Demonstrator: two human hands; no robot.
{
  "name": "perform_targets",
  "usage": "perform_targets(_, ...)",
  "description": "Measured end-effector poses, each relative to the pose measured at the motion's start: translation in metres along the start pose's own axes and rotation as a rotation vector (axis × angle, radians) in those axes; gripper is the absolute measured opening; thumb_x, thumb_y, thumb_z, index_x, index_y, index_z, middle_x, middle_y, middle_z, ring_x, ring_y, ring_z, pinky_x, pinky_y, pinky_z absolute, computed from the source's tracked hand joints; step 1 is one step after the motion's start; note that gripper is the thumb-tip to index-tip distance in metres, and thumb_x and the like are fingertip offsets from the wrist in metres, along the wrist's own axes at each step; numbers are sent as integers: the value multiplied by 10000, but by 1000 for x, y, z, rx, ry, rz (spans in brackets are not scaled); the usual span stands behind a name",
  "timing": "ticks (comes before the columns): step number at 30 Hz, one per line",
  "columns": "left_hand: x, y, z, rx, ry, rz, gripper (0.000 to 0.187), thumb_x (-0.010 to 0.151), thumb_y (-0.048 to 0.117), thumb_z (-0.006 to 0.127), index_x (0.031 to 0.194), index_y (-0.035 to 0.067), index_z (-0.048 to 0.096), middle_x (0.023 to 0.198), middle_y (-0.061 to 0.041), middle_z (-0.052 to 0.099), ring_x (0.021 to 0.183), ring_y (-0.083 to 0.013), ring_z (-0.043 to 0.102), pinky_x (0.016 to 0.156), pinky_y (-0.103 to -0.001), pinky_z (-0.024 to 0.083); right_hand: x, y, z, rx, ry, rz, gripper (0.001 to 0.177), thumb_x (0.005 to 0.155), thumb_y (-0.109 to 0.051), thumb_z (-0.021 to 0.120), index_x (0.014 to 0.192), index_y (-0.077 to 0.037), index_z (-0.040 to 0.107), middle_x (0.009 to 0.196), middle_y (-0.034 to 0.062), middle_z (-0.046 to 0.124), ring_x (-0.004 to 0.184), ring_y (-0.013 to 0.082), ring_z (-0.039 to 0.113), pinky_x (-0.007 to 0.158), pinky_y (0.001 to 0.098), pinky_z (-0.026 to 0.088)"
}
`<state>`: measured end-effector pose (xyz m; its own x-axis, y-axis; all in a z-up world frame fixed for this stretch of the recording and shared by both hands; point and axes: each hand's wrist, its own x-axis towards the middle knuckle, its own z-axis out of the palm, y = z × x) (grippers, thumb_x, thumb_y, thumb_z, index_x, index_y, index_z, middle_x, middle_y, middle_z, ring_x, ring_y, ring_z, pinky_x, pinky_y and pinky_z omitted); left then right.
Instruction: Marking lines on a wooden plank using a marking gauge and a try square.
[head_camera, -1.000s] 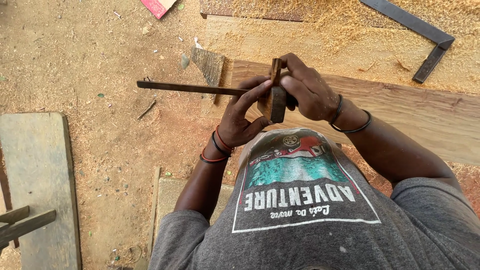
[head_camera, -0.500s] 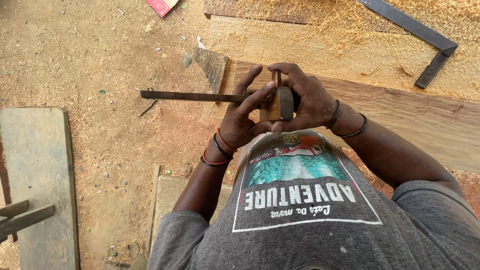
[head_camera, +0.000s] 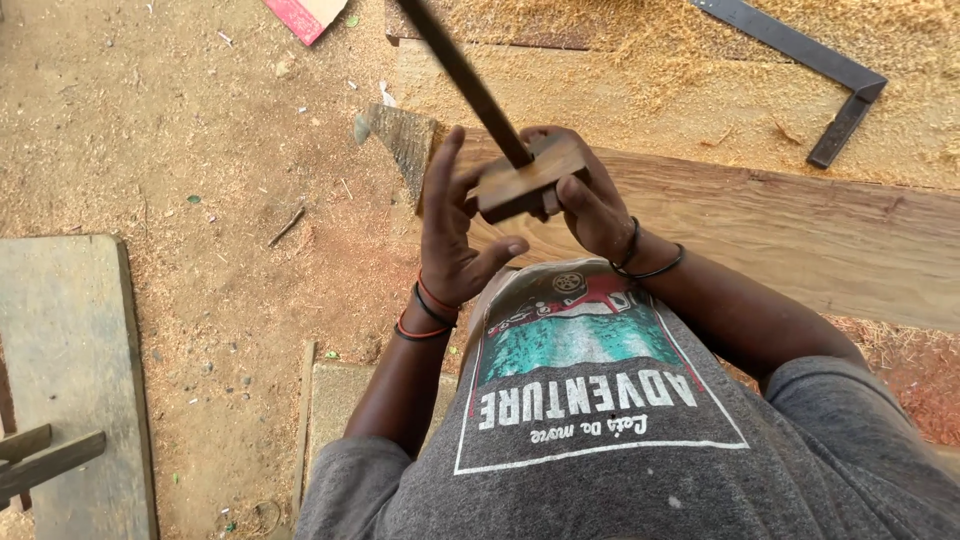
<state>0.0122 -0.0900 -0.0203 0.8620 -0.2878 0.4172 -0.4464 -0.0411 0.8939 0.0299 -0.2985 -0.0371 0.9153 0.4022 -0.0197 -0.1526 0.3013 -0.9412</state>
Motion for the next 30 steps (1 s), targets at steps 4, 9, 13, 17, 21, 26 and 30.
perform_targets(4, -25, -34, 15, -463, 138, -262, 1096, 914, 586, 796, 1656, 60, 186, 1588, -201, 354, 1263, -287, 601, 1007, -402, 593, 0, 16, 13, 4, -31, -44, 914, 1013, -683, 603, 1594, -33, 327, 1239, 41, 593, 958, 92, 551, 846, 248, 495)
perform_targets(9, -21, -33, 13, -903, 295, -388, 897, 979, 530, 749, 1560, -5, 323, 1472, -239, 494, 1202, -315, 575, 978, -438, 552, 5, -9, 3, -470, -107, -156, 925, 1035, -696, 588, 1619, -38, 305, 1187, 86, 543, 1095, 175, 564, 980, 328, 528)
perform_targets(13, -38, -34, -6, -1178, 305, -496, 780, 959, 423, 729, 1532, 75, 331, 1546, -223, 473, 1401, -432, 530, 1094, -544, 554, 4, -1, -75, -969, 24, -237, 769, 1017, -655, 637, 1470, -48, 502, 1257, 131, 587, 1098, 229, 623, 913, 386, 573)
perform_targets(17, -71, -45, -25, -1270, 279, -490, 745, 951, 363, 722, 1550, 40, 418, 1595, -246, 460, 1486, -465, 473, 1145, -543, 500, -8, 42, -247, -1333, 400, -200, 449, 1098, -392, 785, 1285, -21, 615, 1267, 168, 590, 1137, 259, 637, 881, 357, 611)
perform_targets(21, -91, -49, -29, -1247, 345, -480, 729, 921, 350, 724, 1533, 71, 443, 1584, -265, 452, 1499, -461, 456, 1182, -548, 475, -54, 29, -346, -1567, 634, 220, 453, 1021, -267, 768, 1368, -23, 610, 1359, 221, 517, 1295, 381, 503, 1078, 524, 440)
perform_targets(26, -94, -40, -21, -1401, 246, -445, 721, 931, 368, 740, 1536, 89, 463, 1527, -293, 487, 1429, -485, 527, 1177, -570, 485, -87, 20, -391, -1570, 803, 705, 408, 987, -152, 651, 1374, -38, 587, 1380, 253, 406, 1269, 452, 408, 1025, 604, 363)
perform_targets(30, -89, -35, -6, -1403, 176, -455, 715, 915, 353, 759, 1507, 81, 465, 1541, -270, 493, 1349, -450, 578, 1123, -580, 519, -107, 49, -416, -1735, 818, 547, 408, 997, -112, 640, 1405, -101, 628, 1403, 191, 458, 1268, 417, 458, 1056, 590, 381)
